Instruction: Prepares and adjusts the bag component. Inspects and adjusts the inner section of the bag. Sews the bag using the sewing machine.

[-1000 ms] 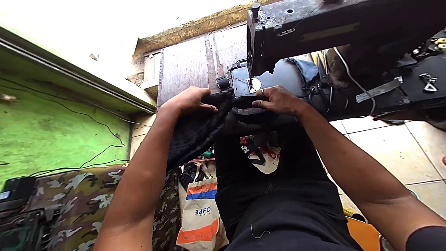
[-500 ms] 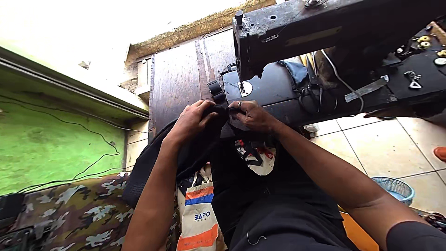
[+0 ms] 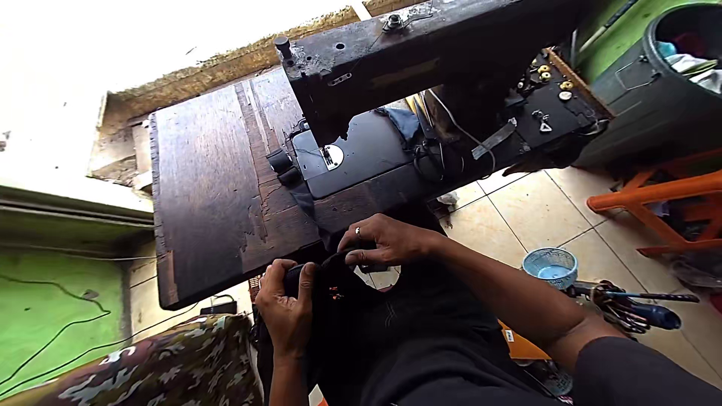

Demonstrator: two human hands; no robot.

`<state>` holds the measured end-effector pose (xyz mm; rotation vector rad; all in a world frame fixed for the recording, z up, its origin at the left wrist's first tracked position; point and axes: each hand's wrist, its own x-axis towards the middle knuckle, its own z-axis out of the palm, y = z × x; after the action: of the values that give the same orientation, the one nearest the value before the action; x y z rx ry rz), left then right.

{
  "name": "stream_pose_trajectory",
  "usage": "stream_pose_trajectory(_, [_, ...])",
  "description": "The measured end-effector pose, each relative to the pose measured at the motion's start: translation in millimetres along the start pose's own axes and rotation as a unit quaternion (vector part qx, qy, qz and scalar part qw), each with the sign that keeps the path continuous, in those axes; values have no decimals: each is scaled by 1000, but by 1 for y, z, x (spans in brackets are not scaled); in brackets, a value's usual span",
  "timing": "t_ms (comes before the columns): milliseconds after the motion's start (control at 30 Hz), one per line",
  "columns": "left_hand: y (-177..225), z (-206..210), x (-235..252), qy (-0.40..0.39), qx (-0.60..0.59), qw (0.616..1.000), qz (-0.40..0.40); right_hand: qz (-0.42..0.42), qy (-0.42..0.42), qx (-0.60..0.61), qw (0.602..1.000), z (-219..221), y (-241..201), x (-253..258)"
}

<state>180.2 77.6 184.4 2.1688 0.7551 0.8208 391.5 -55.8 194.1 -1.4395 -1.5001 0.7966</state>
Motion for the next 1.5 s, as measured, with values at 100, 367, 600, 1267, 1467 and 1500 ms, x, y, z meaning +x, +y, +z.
stream_pose_trajectory(100, [8, 6, 4, -6, 28, 1000, -6, 50, 175, -288, 940, -15, 9, -20])
stream_pose_trajectory(367, [15, 30, 1, -19, 114, 993, 19, 396, 348, -376, 762, -95, 47, -62])
stream_pose_trajectory(600, [15, 32, 0, -19, 113, 993, 29, 278, 346, -473, 761, -93, 68, -50])
stream_pose_trajectory(1267, [8, 31, -3, -22, 88, 995, 39, 305, 316, -445, 781, -101, 62, -10])
stream_pose_trajectory(1467, [11, 33, -4, -24, 82, 995, 44, 235, 326, -448, 799, -66, 62, 4])
stream_pose_trajectory(1500, [12, 32, -5, -25, 82, 995, 44, 219, 317, -453, 804, -56, 59, 0])
